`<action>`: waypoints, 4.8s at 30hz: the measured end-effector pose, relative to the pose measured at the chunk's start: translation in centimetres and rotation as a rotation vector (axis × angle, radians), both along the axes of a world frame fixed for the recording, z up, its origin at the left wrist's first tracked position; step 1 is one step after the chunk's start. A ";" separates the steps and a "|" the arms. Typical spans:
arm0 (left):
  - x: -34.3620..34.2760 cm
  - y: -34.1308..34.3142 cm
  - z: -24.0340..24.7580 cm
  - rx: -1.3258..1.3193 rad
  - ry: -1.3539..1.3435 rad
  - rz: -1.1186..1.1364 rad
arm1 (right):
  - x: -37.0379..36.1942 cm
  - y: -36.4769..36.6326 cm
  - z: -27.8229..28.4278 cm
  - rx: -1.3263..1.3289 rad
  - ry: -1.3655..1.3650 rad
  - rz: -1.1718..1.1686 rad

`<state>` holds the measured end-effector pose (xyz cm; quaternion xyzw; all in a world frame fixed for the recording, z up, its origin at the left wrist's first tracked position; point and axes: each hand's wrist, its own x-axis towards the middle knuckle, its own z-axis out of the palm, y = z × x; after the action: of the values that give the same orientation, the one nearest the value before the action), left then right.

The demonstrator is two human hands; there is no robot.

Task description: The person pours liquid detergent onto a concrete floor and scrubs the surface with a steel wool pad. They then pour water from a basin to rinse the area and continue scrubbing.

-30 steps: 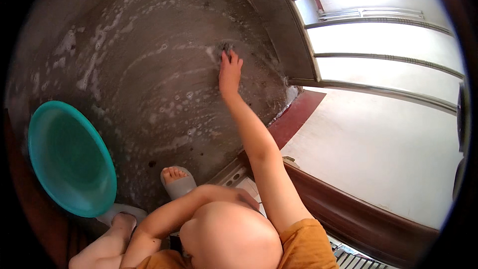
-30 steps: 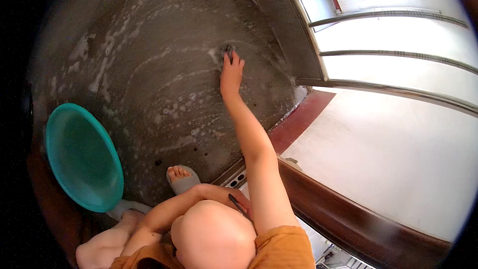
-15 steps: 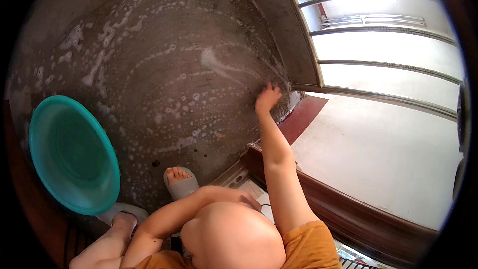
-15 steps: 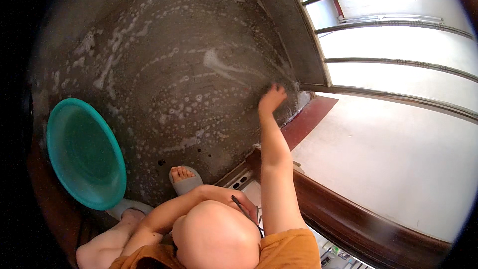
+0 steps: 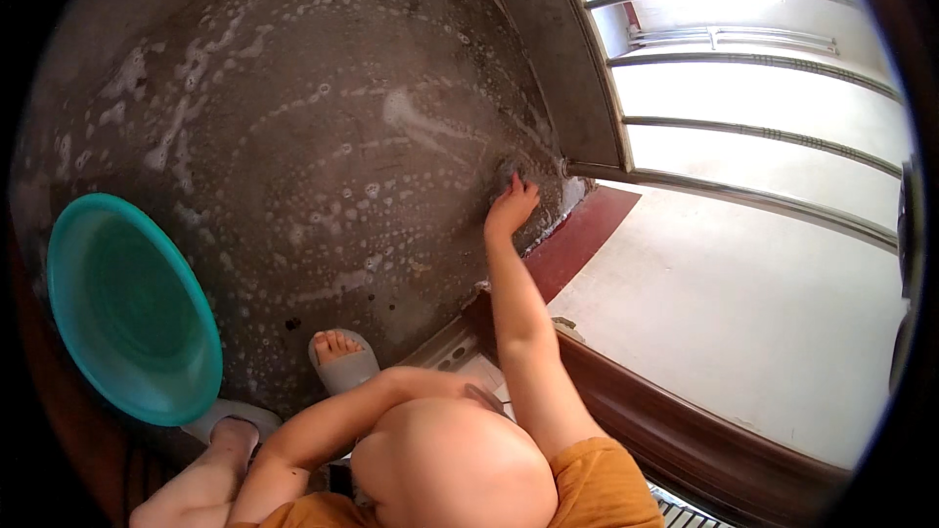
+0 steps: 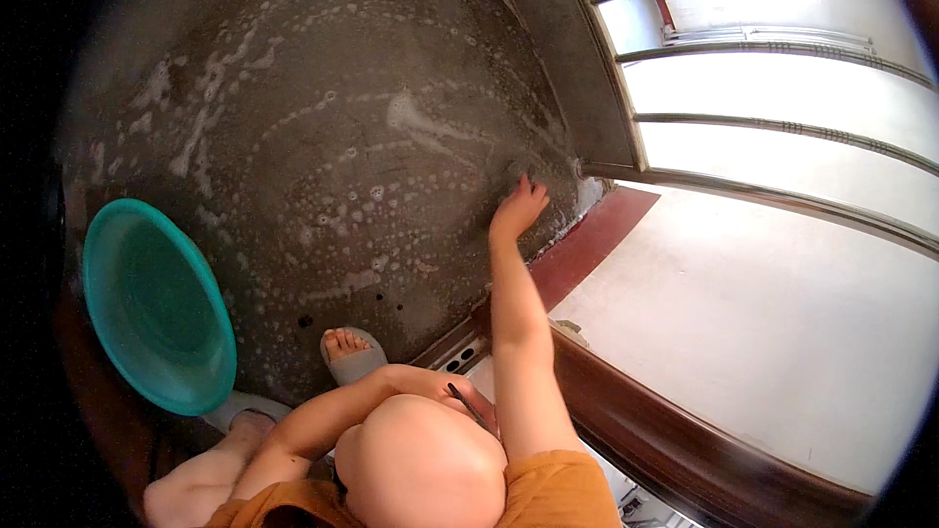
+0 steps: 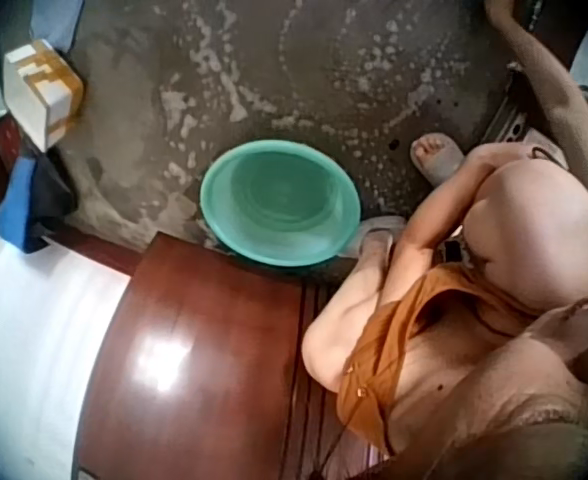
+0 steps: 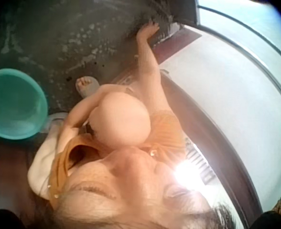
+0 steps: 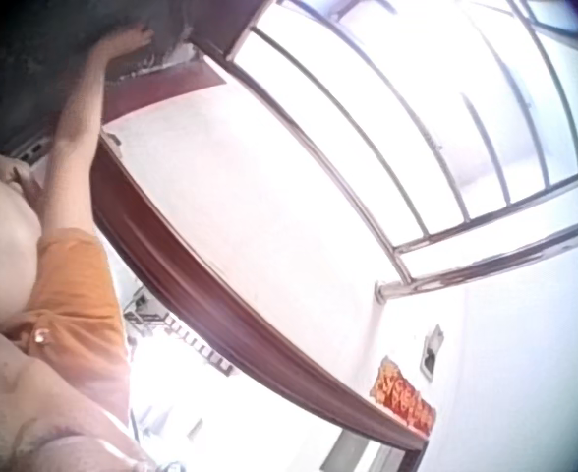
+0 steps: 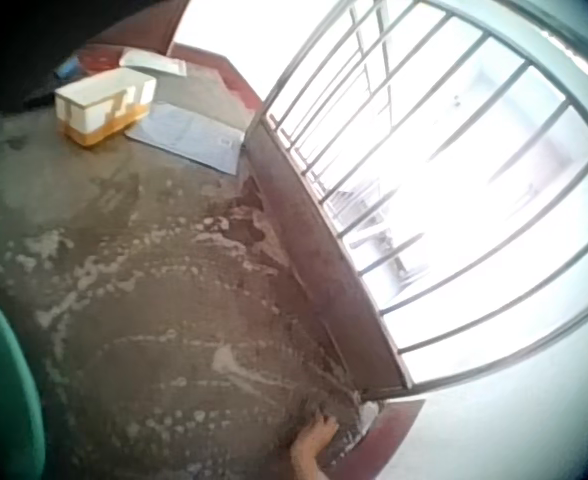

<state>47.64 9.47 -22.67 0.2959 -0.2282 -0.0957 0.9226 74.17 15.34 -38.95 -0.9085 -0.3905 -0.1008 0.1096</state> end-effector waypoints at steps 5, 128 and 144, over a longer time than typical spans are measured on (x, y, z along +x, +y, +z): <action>-1.2 0.7 1.0 -0.078 -0.141 0.138 | 5.1 2.4 1.0 -0.116 0.036 0.052; -12.9 -4.6 -3.8 0.038 -0.115 -0.090 | -30.6 -16.4 1.9 -0.334 0.434 0.589; -14.5 -3.9 -2.6 0.150 -0.104 -0.051 | -28.3 5.9 1.9 -0.071 0.429 0.513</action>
<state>33.15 5.59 -25.25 0.3628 -0.2756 -0.1206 0.8820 45.84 21.25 -37.01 -0.7845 -0.5776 0.1372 0.1792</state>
